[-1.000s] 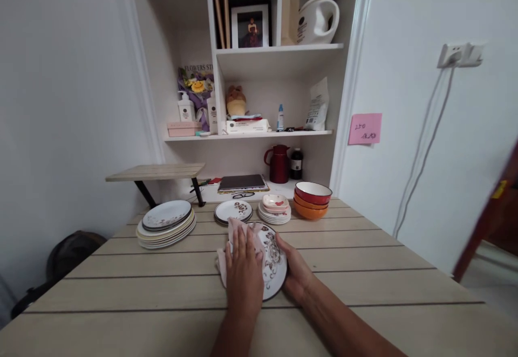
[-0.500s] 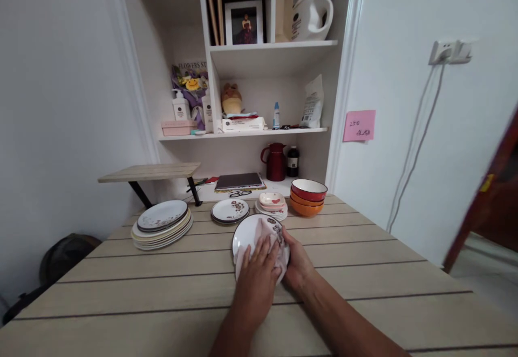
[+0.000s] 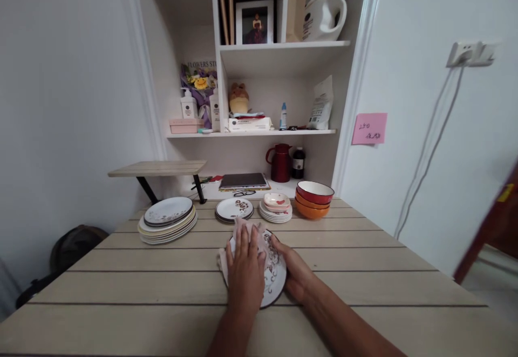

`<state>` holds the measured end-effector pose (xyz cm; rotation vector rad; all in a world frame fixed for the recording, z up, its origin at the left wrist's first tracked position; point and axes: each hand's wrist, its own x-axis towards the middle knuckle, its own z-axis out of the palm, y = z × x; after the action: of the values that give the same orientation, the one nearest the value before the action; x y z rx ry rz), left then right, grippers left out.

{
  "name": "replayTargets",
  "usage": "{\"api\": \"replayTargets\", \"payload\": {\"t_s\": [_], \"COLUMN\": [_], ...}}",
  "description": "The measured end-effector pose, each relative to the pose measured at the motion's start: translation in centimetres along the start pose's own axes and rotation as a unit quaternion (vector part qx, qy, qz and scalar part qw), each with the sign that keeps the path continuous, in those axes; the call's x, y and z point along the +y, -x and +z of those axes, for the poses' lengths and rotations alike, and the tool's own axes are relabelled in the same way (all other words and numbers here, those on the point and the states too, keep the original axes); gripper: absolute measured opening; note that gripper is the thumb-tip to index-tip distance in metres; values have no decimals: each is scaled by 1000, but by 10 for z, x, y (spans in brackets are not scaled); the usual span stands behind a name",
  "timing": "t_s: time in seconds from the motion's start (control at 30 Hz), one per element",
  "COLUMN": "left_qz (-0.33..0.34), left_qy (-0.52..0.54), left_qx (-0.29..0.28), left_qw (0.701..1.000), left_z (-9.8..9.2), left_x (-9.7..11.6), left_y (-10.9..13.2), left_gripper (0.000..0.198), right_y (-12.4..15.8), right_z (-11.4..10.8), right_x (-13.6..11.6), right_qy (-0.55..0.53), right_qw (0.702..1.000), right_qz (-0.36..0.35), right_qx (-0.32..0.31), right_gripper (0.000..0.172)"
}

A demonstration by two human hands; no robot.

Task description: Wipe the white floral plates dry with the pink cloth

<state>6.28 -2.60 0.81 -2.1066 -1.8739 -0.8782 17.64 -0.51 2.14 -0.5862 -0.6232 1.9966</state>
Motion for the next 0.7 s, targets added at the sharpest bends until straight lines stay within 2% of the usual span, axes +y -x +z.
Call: {"api": "replayTargets", "payload": {"t_s": [0.2, 0.37, 0.43, 0.53, 0.6, 0.7], "left_qz": [127, 186, 160, 73, 20, -16], "left_qy": [67, 93, 88, 69, 53, 34], "left_qx": [-82, -142, -138, -110, -78, -17], "left_qw": [986, 968, 973, 989, 995, 999], "left_z": [3, 7, 8, 7, 4, 1], "left_x": [4, 2, 1, -1, -2, -4], "left_y": [4, 9, 8, 5, 3, 0], "left_gripper": [66, 60, 58, 57, 58, 57], "right_y": [-2, -8, -9, -7, -6, -3], "right_z": [-1, -14, -19, -22, -19, -11], "right_x": [-1, -15, -21, -27, -26, -18], "right_qy": [-68, -116, -124, -112, -95, -66], "right_qw": [997, 987, 983, 985, 989, 996], "right_qz": [0, -21, -59, -103, -97, -53], "right_qx": [19, 109, 119, 85, 61, 39], "right_gripper": [39, 30, 27, 29, 33, 40]}}
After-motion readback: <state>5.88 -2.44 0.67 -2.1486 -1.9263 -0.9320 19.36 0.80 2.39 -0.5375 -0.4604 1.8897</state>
